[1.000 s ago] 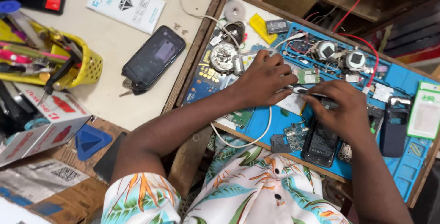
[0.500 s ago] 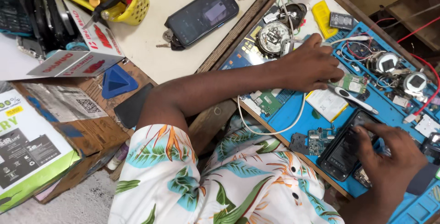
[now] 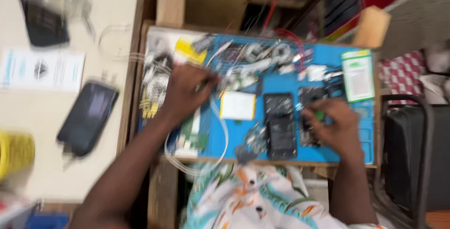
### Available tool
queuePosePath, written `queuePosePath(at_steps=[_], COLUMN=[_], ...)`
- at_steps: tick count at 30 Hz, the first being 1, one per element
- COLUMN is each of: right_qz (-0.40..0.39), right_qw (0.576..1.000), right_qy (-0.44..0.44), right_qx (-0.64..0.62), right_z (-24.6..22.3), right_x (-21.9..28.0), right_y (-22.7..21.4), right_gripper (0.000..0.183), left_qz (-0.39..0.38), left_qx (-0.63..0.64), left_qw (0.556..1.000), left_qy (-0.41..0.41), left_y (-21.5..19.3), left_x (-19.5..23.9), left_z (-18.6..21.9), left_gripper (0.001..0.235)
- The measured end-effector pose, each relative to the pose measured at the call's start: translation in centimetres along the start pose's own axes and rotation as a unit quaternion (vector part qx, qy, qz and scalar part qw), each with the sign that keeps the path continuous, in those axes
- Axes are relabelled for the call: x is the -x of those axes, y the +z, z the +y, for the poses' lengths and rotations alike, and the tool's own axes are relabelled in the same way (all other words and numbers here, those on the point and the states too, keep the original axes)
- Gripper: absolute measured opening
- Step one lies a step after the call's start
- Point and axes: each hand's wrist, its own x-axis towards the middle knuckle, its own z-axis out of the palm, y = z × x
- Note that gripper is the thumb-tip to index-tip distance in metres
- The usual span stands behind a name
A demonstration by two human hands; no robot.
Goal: The person uses a spudger to pry and separate components on a disassembled mobile phone. They handle a light blue phone back cover and internal parts, repeatedly lifting and adjusting pieces on a cluttered workbench.
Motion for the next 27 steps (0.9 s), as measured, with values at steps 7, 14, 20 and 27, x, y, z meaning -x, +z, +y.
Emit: queuePosePath(at_steps=[7,14,20,27], right_qz=[-0.066,-0.089,-0.016,-0.117], right_qw=[0.994,0.989,0.996,0.986], right_qy=[-0.068,-0.104,-0.080,-0.122], right_qx=[-0.051,-0.049,-0.024,-0.001], right_z=[-3.5,-4.1,-1.5,-4.3], right_x=[0.6,0.8,-4.1,-5.9], right_y=[2.3,2.4,-0.5,1.1], right_gripper=[0.038,0.039,0.023,0.026], left_qz=[-0.095,-0.141,-0.164,-0.131], left_qx=[-0.004,-0.029,-0.054,-0.056], left_qw=[0.992,0.987,0.982,0.983], left_qy=[0.077,0.077,0.071,0.114], left_y=[0.1,0.7,1.1,3.3], left_x=[-1.1,-0.5,-1.8,1.4], left_z=[1.6,2.4,2.3,-0.6], left_gripper=[0.013,0.011,0.014,0.017])
